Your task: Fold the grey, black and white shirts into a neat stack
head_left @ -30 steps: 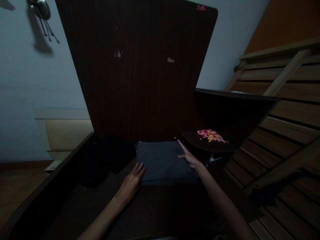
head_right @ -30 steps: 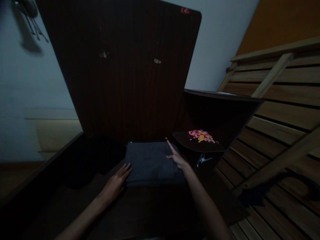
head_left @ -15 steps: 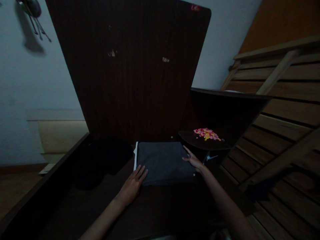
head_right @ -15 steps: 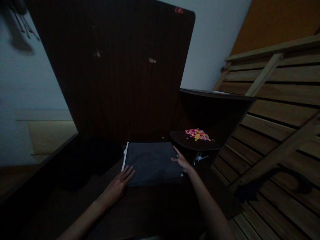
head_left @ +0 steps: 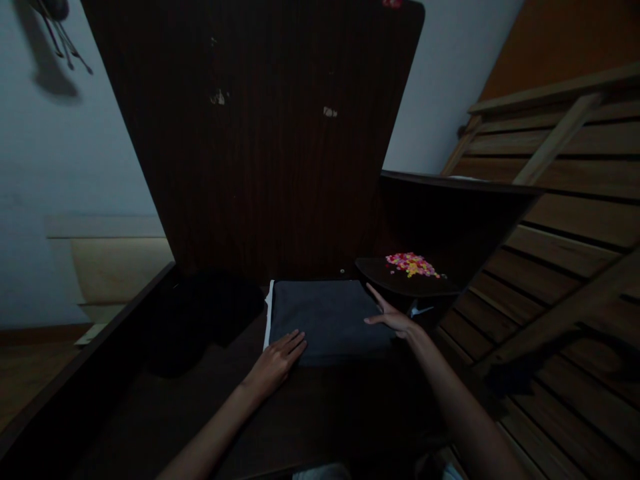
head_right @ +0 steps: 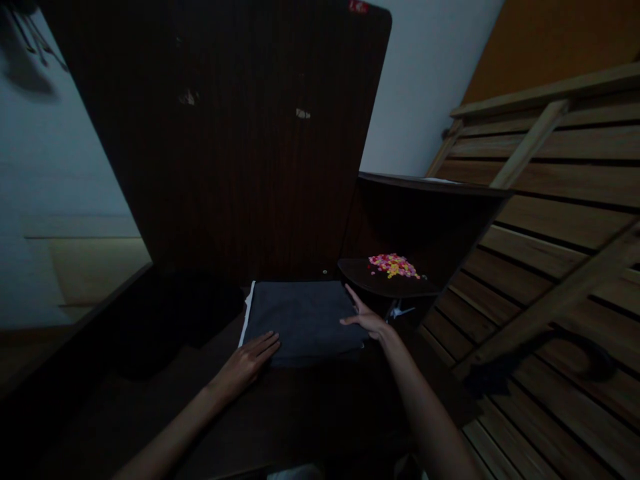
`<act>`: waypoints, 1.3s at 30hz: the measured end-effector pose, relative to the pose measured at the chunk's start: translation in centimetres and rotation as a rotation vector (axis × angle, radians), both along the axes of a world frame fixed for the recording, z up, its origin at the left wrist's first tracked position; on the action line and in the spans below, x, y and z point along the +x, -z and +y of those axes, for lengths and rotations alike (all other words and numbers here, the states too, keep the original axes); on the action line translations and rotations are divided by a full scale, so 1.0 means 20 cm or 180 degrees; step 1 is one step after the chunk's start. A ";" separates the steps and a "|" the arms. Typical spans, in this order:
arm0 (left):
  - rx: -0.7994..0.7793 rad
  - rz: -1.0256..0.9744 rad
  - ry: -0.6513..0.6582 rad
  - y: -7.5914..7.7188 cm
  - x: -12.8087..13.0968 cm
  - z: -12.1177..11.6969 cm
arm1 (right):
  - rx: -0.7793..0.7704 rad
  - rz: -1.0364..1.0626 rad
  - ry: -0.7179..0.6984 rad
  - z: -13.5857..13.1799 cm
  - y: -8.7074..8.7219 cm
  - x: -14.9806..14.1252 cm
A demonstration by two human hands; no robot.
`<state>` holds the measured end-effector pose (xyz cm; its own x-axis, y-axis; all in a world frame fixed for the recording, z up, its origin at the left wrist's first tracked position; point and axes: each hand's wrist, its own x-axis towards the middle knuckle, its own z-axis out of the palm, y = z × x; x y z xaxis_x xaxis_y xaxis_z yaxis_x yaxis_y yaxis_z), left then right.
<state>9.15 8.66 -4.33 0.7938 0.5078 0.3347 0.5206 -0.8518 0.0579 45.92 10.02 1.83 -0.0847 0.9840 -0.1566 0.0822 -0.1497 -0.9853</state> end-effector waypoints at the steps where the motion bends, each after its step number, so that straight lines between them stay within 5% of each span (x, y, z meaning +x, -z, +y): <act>1: -0.0016 -0.0036 -0.0017 0.01 0.00 0.01 | 0.0008 0.0036 0.0068 0.01 0.00 0.00; 10: -0.0198 0.0182 0.0013 0.00 -0.07 -0.04 | -0.0137 0.0143 0.0227 -0.01 0.18 -0.02; 22: -0.0223 0.0318 0.0180 0.00 -0.09 -0.06 | 0.0686 -0.0221 0.0346 0.00 0.30 0.01; 31: -0.0552 0.0097 0.0195 -0.04 -0.07 -0.07 | 0.0235 0.0068 0.0280 0.00 0.16 -0.01; 39: -0.0542 0.0003 0.0166 -0.01 -0.05 -0.08 | 0.0633 -0.0265 0.0573 0.30 0.11 -0.05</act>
